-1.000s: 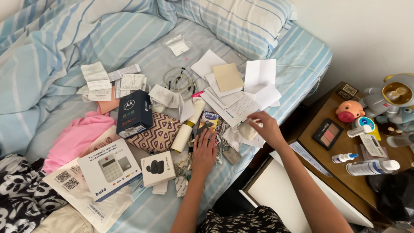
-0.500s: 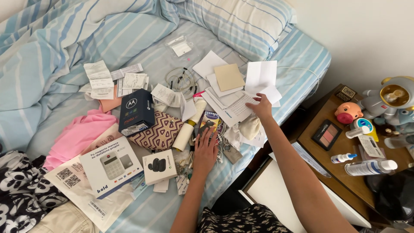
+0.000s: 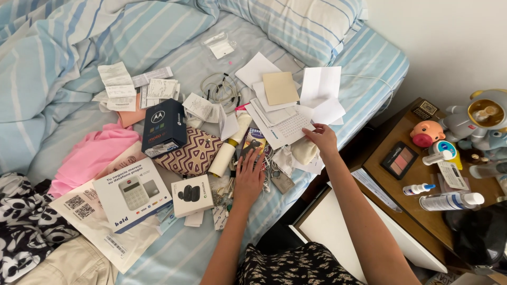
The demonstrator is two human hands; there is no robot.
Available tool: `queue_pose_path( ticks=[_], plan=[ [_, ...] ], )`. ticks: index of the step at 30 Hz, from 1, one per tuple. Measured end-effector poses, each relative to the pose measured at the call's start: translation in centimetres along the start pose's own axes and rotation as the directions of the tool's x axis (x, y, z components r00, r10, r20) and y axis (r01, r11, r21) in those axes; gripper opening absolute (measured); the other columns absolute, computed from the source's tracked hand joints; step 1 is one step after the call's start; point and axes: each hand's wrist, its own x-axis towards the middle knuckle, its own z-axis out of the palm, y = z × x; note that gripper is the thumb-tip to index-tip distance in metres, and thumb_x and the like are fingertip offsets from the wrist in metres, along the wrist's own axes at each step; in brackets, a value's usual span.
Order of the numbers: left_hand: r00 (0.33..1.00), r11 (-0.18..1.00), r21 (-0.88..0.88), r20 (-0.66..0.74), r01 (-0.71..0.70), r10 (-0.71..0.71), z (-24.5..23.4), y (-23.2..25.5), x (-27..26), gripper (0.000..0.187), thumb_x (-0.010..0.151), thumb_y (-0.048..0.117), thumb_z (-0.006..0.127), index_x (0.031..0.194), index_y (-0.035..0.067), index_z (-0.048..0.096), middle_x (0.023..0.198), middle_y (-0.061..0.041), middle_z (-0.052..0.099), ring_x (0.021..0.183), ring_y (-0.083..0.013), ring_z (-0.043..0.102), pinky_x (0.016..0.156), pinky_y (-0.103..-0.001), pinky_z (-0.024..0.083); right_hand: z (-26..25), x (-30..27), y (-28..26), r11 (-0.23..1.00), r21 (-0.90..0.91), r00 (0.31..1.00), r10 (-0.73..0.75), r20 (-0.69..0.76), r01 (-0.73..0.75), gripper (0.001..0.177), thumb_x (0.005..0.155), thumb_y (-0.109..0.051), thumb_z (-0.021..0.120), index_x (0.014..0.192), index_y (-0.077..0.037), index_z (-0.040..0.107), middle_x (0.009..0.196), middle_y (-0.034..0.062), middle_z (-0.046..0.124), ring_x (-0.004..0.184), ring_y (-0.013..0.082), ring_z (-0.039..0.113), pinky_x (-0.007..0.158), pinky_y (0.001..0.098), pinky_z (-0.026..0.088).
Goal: The person wipes the inside of a drawer with a cloth before sorting through a pile of papers and documents on a bed. They unfold and examine various items, including a booklet and receipts, before placing the sorted papers into the drawer.
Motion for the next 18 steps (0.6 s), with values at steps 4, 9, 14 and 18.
queue_pose_path(
  ticks=[4,9,14,18],
  plan=[
    [1.000,1.000,0.013,0.003,-0.010,0.010,-0.2,0.1,0.0,0.053,0.095,0.014,0.055,0.148,0.011,0.048,0.158,-0.006,0.041,0.150,-0.0253,0.035,0.124,-0.051,0.025,-0.6,-1.5,-1.1,0.999,-0.030,0.999,-0.036,0.007,0.036,0.053,0.082,-0.011,0.082,0.129,0.005,0.063,0.110,0.0132,0.076,0.094,0.0181,0.075,0.084,0.0270,0.059],
    [1.000,1.000,0.007,-0.008,-0.010,0.010,-0.3,0.3,0.1,0.053,0.095,0.014,0.056,0.148,0.011,0.049,0.158,-0.005,0.042,0.150,-0.0245,0.035,0.124,-0.051,0.025,-1.8,-2.8,-2.4,0.997,0.025,0.996,-0.067,-0.053,0.069,0.044,0.084,-0.008,0.079,0.124,0.006,0.067,0.104,0.0111,0.077,0.090,0.0171,0.076,0.082,0.0254,0.061],
    [1.000,1.000,0.017,-0.024,-0.016,0.016,-0.2,0.2,0.0,0.053,0.095,0.013,0.057,0.147,0.011,0.050,0.158,-0.005,0.043,0.150,-0.0250,0.036,0.124,-0.051,0.026,-3.4,-4.8,-3.1,0.999,-0.036,0.989,-0.045,-0.143,0.041,0.037,0.088,-0.006,0.076,0.123,0.006,0.068,0.105,0.0109,0.076,0.088,0.0182,0.076,0.081,0.0254,0.059],
    [0.999,1.000,0.016,-0.032,-0.027,0.028,-0.3,0.2,0.0,0.054,0.094,0.012,0.057,0.147,0.010,0.050,0.157,-0.006,0.043,0.150,-0.0253,0.037,0.124,-0.052,0.026,-6.2,-6.6,-2.4,0.995,0.076,0.988,-0.058,-0.143,0.070,0.036,0.091,-0.004,0.073,0.125,0.007,0.065,0.105,0.0116,0.075,0.092,0.0183,0.075,0.084,0.0262,0.060]
  ],
)
